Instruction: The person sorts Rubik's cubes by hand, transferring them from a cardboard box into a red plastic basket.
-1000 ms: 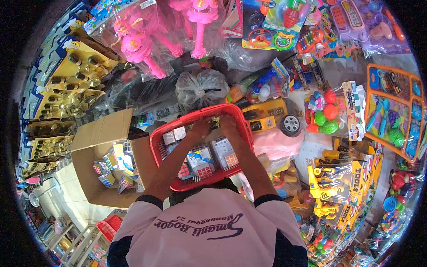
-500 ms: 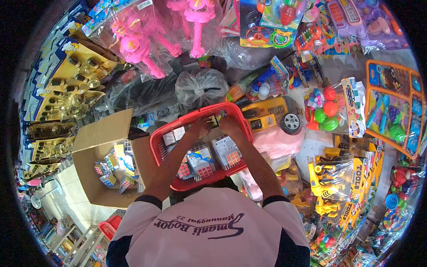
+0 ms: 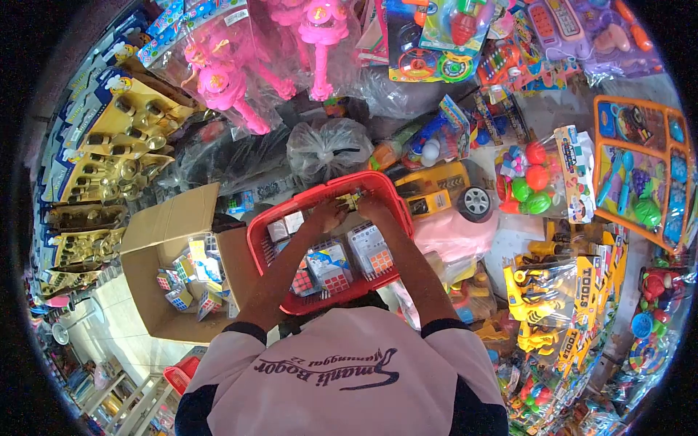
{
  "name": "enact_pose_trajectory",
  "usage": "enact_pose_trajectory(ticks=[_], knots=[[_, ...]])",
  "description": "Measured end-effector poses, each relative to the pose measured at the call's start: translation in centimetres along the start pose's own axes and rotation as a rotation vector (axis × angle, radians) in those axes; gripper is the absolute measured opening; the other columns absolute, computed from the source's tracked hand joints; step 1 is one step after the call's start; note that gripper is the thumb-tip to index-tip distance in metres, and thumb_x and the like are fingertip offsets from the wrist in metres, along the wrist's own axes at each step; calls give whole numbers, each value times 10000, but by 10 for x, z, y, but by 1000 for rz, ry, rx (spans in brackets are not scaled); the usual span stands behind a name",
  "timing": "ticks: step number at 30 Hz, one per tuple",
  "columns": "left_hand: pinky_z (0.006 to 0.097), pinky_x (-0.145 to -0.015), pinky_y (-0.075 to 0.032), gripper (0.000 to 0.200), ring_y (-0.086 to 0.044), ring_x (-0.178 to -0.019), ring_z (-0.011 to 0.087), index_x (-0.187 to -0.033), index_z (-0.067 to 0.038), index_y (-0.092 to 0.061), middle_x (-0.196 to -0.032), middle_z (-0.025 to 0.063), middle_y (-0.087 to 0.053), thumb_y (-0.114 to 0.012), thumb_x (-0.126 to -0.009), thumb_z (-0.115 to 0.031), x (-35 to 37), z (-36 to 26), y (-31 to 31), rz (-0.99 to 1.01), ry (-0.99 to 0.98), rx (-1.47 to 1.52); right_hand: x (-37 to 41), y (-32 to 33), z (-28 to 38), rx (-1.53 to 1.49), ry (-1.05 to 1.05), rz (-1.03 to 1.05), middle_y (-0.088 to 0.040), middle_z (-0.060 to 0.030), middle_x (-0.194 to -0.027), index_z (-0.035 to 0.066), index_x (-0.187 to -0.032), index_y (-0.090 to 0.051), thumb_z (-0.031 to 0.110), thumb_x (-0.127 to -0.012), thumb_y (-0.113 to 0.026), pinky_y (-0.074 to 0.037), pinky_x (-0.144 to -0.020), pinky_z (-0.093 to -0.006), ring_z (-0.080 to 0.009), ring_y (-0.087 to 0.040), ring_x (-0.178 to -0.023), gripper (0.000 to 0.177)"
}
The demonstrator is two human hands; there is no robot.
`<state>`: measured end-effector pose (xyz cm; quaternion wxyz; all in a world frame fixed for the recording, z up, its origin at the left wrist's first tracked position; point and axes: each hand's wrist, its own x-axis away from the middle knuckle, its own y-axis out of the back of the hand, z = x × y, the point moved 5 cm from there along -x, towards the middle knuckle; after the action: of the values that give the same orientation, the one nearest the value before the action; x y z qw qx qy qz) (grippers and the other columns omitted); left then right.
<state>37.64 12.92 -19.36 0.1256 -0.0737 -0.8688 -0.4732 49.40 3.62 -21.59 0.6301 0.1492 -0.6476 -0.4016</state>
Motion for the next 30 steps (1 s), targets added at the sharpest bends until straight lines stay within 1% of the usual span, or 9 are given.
enact_pose_trajectory(ticks=[3, 8, 11, 17, 20, 23, 26, 28, 30], knots=[[467, -1092, -248, 468, -386, -1291, 248, -1221, -145, -589, -1338, 47, -505, -313, -945, -403, -4, 3, -10, 20, 3, 18, -1, -4, -3, -130, -133, -133, -668, -204, -975, 19, -1004, -686, 118, -801, -509, -502, -838, -453, -315, -659, -922, 287], [509, -1075, -268, 471, -343, -1319, 288, -1259, -178, -561, -1401, 34, -440, -326, -940, -433, -2, 9, -17, 15, 31, 64, 2, 5, -13, -155, -88, -92, -642, -193, -1044, 51, -961, -683, 95, -765, -556, -486, -845, -438, -322, -622, -976, 238], [506, -1076, -272, 479, -341, -1323, 279, -1270, -170, -552, -1417, 35, -425, -326, -942, -436, 4, 0, -2, 155, 121, 52, -1, 4, -12, -133, -82, -25, -634, -197, -1064, 49, -973, -674, 113, -781, -562, -492, -833, -429, -316, -625, -971, 232], [414, -1088, -293, 475, -352, -1315, 288, -1285, -136, -528, -1396, 88, -442, -347, -945, -415, 21, -20, 37, 36, 101, 300, 18, 27, -10, -219, -64, -67, -632, -197, -1077, 35, -1062, -631, 135, -803, -567, -485, -847, -411, -309, -624, -987, 285], [398, -1051, -345, 424, -435, -1249, 312, -1259, -88, -534, -1343, 146, -483, -404, -947, -345, 36, -21, 42, -271, 53, 248, 46, 55, -10, -345, -21, -91, -631, -197, -1083, 28, -1106, -610, 146, -814, -570, -482, -854, -402, -305, -623, -996, 318], [389, -987, -404, 348, -521, -1152, 328, -1217, -49, -553, -1261, 179, -539, -455, -944, -241, 84, -50, 95, -348, 31, 489, 95, 82, -4, -556, 34, -213, -629, -197, -1089, 21, -1150, -588, 158, -824, -572, -478, -861, -393, -302, -622, -1004, 354], [340, -914, -441, 301, -582, -1059, 287, -1193, -23, -558, -1166, 151, -593, -467, -949, -174, 161, -86, 145, -399, 161, 767, 175, 107, 28, -699, 49, -631, -628, -214, -1052, 6, -1146, -582, 87, -832, -561, -481, -842, -377, -313, -627, -976, 325], [320, -881, -440, 291, -584, -1021, 217, -1168, -7, -562, -1090, 97, -613, -459, -969, -191, 217, -104, 145, -384, 194, 987, 225, 113, 57, -857, 172, -689, -646, -166, -1004, 7, -1120, -593, 70, -872, -538, -485, -816, -350, -270, -637, -933, 262], [313, -878, -438, 309, -564, -1021, 169, -1141, 14, -565, -1058, 69, -613, -460, -981, -228, 272, -121, 127, -269, 178, 1335, 253, 90, 82, -1047, 59, -472, -642, -103, -961, 21, -1096, -604, 119, -910, -539, -484, -793, -320, -197, -625, -881, 219]])
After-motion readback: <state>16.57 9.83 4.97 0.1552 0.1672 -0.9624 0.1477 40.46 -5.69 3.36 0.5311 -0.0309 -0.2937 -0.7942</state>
